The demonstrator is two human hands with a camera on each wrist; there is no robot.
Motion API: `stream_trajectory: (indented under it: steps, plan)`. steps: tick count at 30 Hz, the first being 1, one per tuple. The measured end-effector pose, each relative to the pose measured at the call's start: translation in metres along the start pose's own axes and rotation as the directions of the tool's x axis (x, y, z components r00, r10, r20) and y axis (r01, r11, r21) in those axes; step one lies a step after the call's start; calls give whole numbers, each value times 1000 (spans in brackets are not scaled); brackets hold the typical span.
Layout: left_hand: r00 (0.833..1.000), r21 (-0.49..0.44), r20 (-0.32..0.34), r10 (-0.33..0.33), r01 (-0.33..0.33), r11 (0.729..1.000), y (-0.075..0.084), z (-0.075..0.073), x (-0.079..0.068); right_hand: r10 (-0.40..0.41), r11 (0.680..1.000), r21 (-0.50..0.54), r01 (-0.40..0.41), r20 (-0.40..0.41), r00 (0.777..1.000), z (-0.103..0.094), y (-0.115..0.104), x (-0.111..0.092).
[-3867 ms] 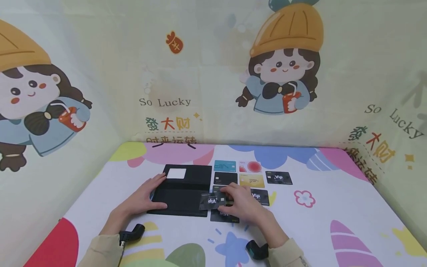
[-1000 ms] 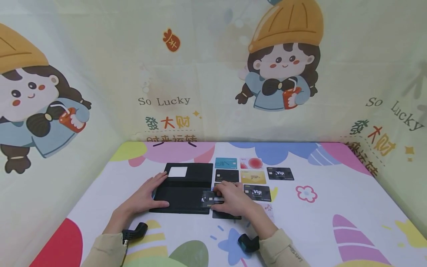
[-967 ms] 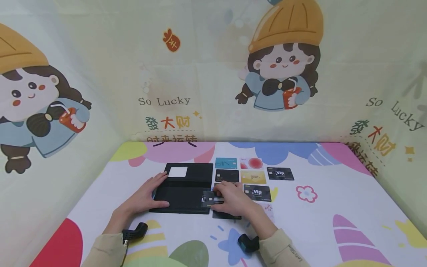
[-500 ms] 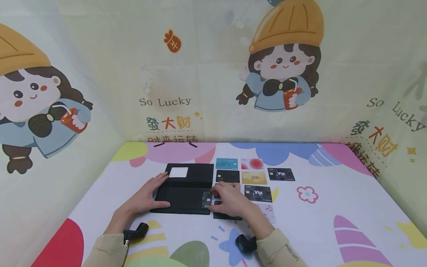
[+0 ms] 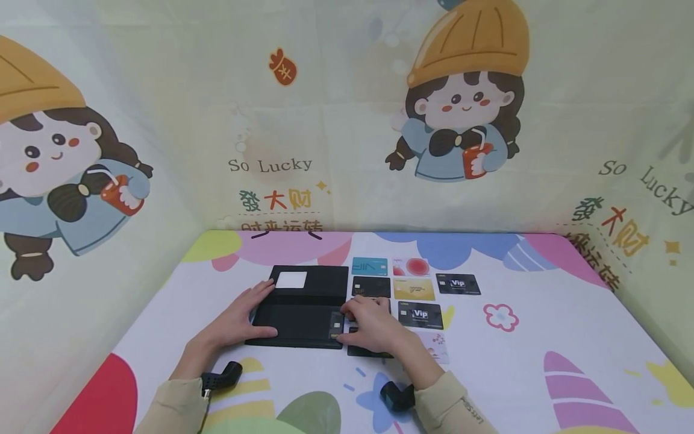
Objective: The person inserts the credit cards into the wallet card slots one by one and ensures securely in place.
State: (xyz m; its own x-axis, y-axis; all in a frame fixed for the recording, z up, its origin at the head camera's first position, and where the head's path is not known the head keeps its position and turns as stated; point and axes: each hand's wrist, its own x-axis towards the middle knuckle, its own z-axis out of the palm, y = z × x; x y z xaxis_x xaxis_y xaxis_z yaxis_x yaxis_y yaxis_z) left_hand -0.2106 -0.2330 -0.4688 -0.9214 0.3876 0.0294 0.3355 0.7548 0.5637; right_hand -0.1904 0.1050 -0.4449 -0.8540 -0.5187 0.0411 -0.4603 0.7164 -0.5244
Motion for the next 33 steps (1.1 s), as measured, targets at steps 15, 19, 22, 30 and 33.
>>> stream_trajectory:
  steps: [15,19,22,30,33]
  plan:
    - [1000,47,-11,23,-22,999,-3,2,2,-27,1000,-13,27,-1,1000,2,1,2]
    - [1000,46,-6,17,-17,999,-3,1,2,-28,1000,-10,28,3,1000,2,0,1]
    - [1000,50,-7,16,-16,999,-3,1,2,-34,999,-6,34,2,999,2,0,1]
    - [1000,53,-8,24,-24,998,-3,0,1,-25,999,-25,25,-4,1000,2,-1,1]
    - [1000,51,-3,18,-17,999,-2,0,1,-16,999,-34,16,-4,1000,2,-1,0]
